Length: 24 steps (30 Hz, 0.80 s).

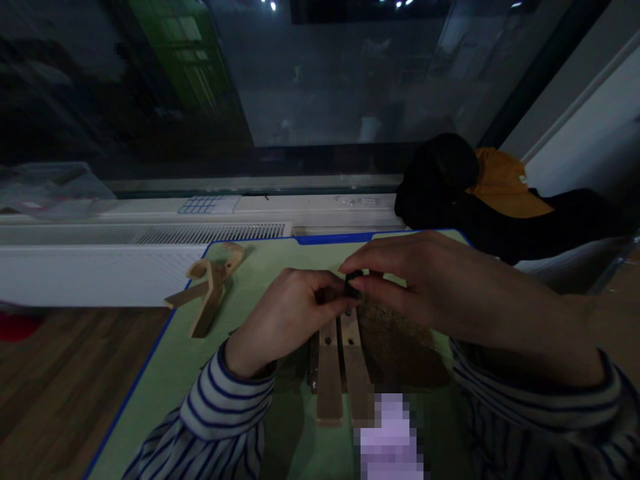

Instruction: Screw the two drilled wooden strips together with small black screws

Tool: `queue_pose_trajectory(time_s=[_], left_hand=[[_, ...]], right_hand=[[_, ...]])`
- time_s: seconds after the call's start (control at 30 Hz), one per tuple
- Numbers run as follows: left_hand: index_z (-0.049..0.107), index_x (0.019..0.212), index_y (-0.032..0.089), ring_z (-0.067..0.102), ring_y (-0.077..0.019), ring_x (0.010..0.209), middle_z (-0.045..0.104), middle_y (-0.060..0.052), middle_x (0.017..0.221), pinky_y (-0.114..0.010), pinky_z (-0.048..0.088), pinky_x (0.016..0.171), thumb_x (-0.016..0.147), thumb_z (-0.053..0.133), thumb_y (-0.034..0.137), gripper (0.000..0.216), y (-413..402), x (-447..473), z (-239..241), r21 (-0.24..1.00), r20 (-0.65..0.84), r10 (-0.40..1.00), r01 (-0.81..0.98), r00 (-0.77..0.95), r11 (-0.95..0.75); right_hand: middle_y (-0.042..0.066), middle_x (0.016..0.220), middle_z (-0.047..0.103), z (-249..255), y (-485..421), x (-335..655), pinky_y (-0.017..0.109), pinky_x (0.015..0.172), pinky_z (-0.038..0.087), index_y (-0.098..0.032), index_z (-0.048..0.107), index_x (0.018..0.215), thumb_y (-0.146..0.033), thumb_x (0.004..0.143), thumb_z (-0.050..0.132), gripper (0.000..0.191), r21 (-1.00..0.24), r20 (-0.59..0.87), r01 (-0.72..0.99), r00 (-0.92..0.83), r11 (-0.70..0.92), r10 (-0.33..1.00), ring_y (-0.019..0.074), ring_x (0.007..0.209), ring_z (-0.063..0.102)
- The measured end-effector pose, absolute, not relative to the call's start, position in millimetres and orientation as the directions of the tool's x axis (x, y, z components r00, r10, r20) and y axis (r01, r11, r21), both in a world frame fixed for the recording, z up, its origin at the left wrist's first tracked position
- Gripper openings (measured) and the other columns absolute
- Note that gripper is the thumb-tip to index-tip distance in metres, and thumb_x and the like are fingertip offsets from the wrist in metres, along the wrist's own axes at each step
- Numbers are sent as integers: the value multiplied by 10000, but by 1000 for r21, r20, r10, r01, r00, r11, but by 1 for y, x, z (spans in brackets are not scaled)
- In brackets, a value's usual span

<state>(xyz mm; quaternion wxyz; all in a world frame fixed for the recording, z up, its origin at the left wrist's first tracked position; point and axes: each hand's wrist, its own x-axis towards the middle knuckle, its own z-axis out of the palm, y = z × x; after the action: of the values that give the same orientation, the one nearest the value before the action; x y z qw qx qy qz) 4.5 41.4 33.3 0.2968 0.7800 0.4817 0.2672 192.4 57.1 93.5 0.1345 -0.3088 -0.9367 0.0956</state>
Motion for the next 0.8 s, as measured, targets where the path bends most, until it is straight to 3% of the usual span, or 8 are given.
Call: queue_pose_trajectory(time_s=[0.8], left_hand=[[691, 798, 182, 527, -102, 534, 615, 39, 603, -208, 358, 499, 828, 553, 267, 166, 41, 5, 34, 719, 71, 892, 597, 447, -356]], right_hand=[[-17, 852, 676, 92, 58, 191, 271, 644, 392, -233, 627, 974, -286, 880, 496, 170, -226, 177, 615, -736, 755, 653, 147, 737, 613]])
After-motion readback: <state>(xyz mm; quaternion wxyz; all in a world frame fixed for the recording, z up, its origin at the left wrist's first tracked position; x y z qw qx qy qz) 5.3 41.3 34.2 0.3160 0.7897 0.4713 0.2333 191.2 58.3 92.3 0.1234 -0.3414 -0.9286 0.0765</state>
